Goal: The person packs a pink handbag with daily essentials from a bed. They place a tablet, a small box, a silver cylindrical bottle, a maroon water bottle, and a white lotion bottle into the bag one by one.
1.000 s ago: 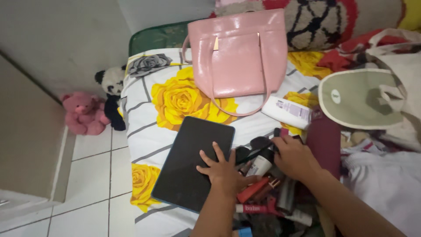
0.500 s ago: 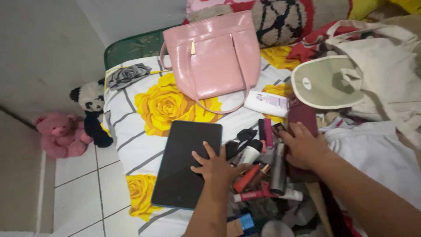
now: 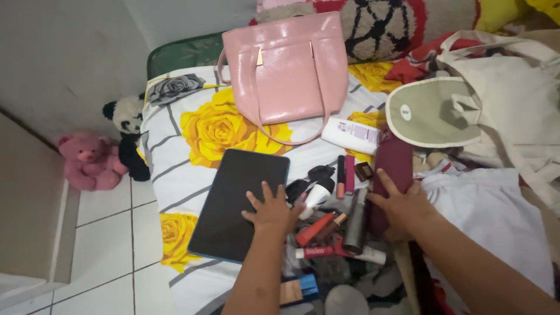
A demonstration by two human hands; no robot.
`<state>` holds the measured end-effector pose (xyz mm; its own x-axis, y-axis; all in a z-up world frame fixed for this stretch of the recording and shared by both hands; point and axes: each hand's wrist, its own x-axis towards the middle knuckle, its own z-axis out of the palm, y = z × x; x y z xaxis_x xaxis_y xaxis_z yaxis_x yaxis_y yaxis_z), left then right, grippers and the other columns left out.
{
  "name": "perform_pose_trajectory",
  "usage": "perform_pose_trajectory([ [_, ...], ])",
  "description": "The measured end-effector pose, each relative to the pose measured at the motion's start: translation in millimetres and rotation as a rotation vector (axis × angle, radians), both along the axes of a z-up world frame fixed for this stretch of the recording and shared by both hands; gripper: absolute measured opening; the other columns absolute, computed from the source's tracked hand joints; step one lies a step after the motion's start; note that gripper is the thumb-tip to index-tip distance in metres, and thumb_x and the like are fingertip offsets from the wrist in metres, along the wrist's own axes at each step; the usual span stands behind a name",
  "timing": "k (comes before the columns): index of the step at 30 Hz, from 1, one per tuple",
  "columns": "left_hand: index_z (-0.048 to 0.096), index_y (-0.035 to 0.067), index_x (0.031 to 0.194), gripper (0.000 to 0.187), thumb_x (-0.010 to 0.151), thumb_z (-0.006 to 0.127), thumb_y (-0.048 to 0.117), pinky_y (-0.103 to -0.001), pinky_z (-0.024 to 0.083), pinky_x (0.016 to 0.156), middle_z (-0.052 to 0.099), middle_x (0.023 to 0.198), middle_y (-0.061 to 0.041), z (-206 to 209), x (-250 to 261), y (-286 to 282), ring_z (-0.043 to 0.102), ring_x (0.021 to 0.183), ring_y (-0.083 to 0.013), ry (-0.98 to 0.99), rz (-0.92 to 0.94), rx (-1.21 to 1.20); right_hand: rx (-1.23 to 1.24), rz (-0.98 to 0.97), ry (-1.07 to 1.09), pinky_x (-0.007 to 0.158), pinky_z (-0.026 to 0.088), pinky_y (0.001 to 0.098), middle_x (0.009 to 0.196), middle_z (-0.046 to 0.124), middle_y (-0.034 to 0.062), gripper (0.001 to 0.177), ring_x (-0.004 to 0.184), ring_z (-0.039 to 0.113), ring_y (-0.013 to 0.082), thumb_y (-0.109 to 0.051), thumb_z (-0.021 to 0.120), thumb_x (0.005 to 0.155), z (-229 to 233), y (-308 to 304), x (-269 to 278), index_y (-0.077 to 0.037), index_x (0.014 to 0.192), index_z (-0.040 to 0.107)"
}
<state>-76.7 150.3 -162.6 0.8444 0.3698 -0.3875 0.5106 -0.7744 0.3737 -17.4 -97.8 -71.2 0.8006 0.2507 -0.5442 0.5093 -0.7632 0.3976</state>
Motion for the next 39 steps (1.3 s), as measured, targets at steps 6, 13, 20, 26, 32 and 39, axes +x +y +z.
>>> perform_pose_trajectory([
  [6,0.032,0.024,0.159,0.076,0.095,0.051,0.059,-0.077,0.008,0.113,0.013,0.168,-0.018,-18,-26,-37,0.005,0.153,-0.0475,-0.207,0.012,0.156,0.253,0.146,-0.125,0.118,0.029,0.0555,0.167,0.003,0.0179,0.099,0.139,0.03,0.0606,-0.048,0.085,0.076,-27,-35,-2,-0.034,0.155,0.026],
  [13,0.033,0.021,0.158,0.082,0.09,0.06,0.06,-0.073,0.008,0.116,0.02,0.166,-0.019,3,-18,-100,0.011,0.154,-0.0458,-0.35,-0.178,0.085,0.78,-0.027,-0.328,0.116,0.038,0.0436,0.157,0.029,0.024,0.137,0.144,0.038,0.0421,-0.032,0.096,0.05,-56,-66,-22,-0.012,0.162,0.02],
  [20,0.033,0.018,0.158,0.099,0.078,0.073,0.059,-0.074,0.012,0.114,0.028,0.164,-0.021,18,-16,-165,0.018,0.151,-0.0484,-0.452,-0.34,-0.026,0.864,-0.001,-0.487,0.116,0.031,0.0552,0.149,0.043,0.0257,0.138,0.144,0.036,0.0434,-0.043,0.093,0.049,-72,-79,-35,-0.005,0.157,0.017],
  [26,0.024,0.018,0.161,0.102,0.079,0.078,0.046,-0.074,0.015,0.113,0.031,0.162,-0.014,-1,-15,-192,0.019,0.152,-0.0433,-0.441,-0.296,-0.016,0.672,0.018,-0.449,0.119,0.026,0.052,0.156,0.042,0.0185,0.131,0.148,0.03,0.0404,-0.039,0.088,0.059,-70,-85,-38,-0.018,0.164,0.013],
  [32,0.034,0.024,0.157,0.076,0.089,0.069,0.023,-0.071,0.017,0.115,0.034,0.164,-0.005,-20,-20,-177,0.026,0.149,-0.0421,-0.488,-0.297,0.219,0.484,-0.005,-0.538,0.121,0.022,0.0548,0.159,0.039,0.0107,0.105,0.153,0.026,0.0378,-0.029,0.075,0.077,-73,-92,-17,-0.023,0.165,0.017],
  [39,0.035,0.037,0.154,0.076,0.087,0.064,0.019,-0.072,0.011,0.114,0.024,0.164,-0.018,-15,-30,-156,0.013,0.15,-0.0477,-0.393,-0.205,0.396,0.38,-0.169,-0.554,0.121,0.016,0.0573,0.166,0.029,0.0087,0.097,0.154,0.015,0.0406,-0.035,0.073,0.077,-76,-115,33,-0.029,0.161,0.025],
])
